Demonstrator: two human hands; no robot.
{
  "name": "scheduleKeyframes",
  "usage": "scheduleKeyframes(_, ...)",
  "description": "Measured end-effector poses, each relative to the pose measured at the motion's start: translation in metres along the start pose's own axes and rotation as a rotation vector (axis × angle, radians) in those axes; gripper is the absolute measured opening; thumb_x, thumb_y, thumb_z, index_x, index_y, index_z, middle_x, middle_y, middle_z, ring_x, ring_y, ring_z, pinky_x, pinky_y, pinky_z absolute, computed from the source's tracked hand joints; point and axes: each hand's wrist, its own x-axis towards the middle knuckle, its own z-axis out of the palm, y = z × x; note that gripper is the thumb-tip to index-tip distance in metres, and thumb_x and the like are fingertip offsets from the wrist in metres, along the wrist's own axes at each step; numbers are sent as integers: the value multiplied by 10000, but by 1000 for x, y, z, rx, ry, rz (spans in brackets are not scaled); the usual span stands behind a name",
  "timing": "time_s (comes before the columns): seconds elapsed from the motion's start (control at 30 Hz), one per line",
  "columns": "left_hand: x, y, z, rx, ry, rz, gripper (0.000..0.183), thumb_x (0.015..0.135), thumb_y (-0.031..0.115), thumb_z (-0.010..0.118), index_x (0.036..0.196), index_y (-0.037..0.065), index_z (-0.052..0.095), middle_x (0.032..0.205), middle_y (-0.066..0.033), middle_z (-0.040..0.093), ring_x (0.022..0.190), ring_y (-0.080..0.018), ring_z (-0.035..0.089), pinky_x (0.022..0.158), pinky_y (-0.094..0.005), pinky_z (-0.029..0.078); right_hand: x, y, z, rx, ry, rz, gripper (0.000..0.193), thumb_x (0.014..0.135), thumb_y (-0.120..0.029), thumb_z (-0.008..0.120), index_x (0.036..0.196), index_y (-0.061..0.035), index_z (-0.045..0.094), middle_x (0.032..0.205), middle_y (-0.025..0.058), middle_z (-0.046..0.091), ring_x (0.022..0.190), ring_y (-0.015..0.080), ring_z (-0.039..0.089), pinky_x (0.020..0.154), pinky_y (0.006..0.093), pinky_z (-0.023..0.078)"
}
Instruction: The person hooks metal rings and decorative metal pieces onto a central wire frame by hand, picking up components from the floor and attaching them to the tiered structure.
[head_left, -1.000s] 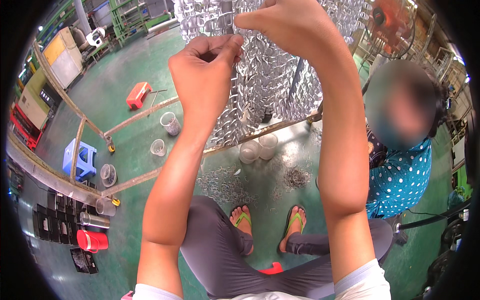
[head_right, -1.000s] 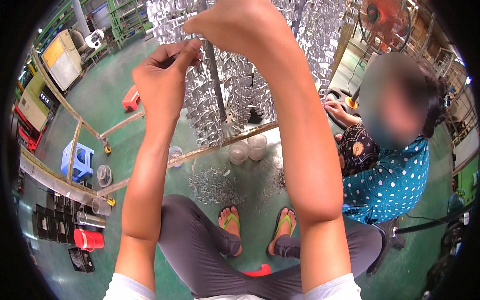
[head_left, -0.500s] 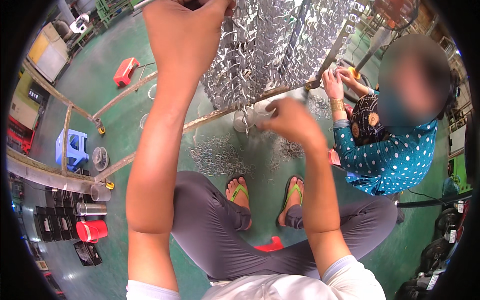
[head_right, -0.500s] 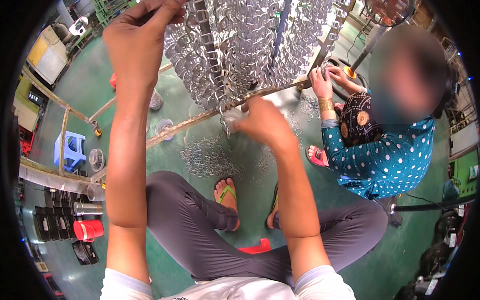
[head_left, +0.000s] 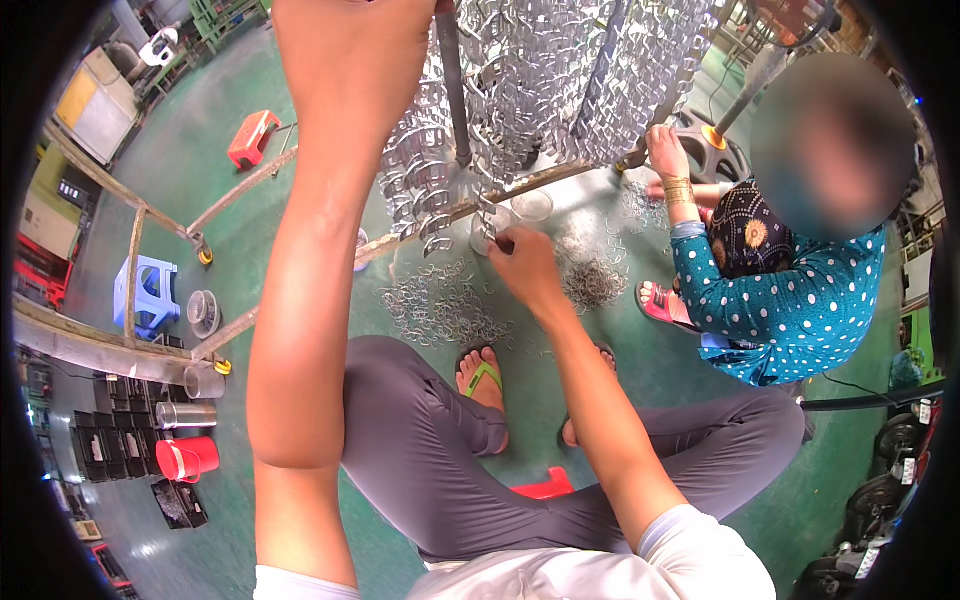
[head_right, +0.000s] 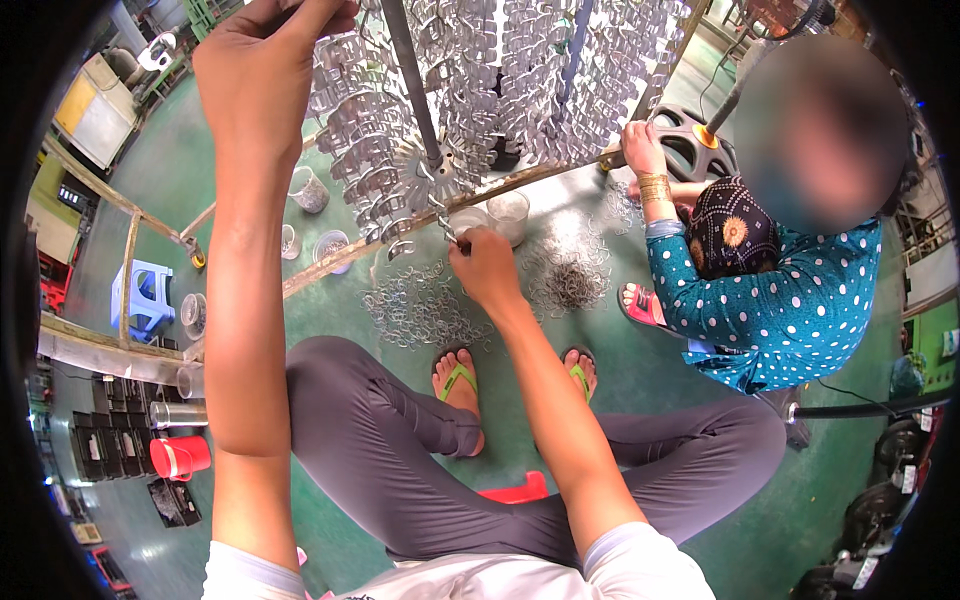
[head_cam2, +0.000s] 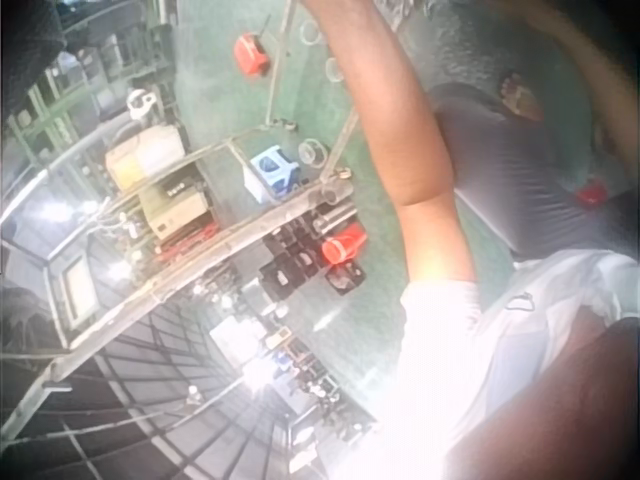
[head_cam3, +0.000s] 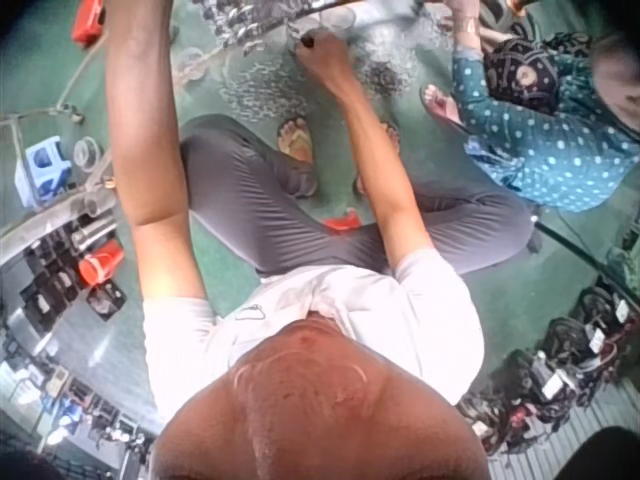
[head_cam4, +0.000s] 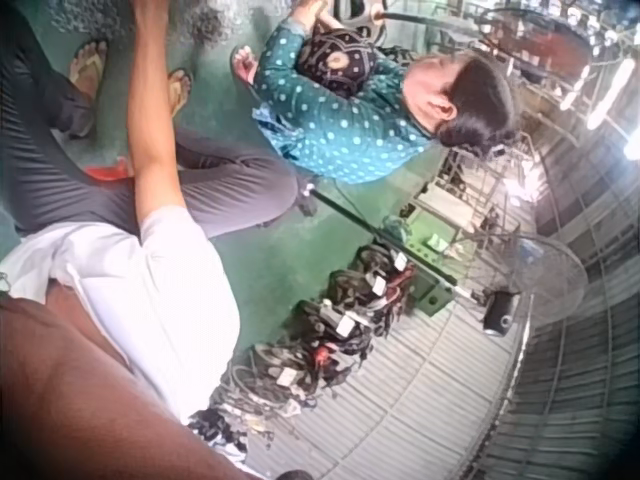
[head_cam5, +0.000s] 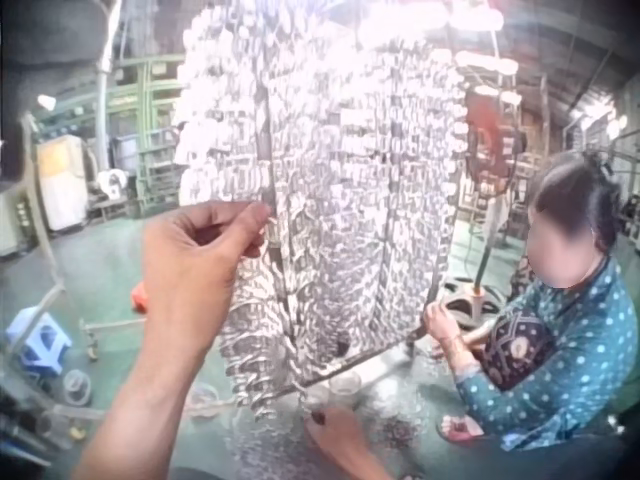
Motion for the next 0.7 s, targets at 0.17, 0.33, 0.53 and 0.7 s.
scheduleKeyframes(0.17,7,-12,-13,42,-22,-41,243,875,146,750,965,-78,727,815,-90,719,723,-122,657,715,-238,513,35,15,12,-50,144,-131,167,807,-126,689,792,41,686,820,209,664,766,387,644,731,459,509)
scheduleKeyframes(0.33,10,-20,-38,-114,-231,-75,299,870,72,731,1116,-85,663,992,-147,732,869,-163,693,826,-260,531,61,34,33,-50,172,-263,162,786,-131,697,809,27,672,849,208,658,801,389,639,740,466,508)
scheduleKeyframes(0.53,8,-18,-49,-236,-323,-306,293,868,32,721,1126,-90,652,1036,-185,727,904,-193,707,847,-303,562,66,28,34,-79,100,-151,160,774,-137,705,794,18,671,864,203,655,845,383,637,764,478,509)
scheduleKeyframes(0.7,11,-21,-62,-144,-529,-379,306,890,38,701,1170,-73,647,1053,-194,721,938,-227,714,887,-311,572,70,34,34,-127,103,-168,176,770,-161,714,807,7,679,893,213,660,872,400,634,801,483,507)
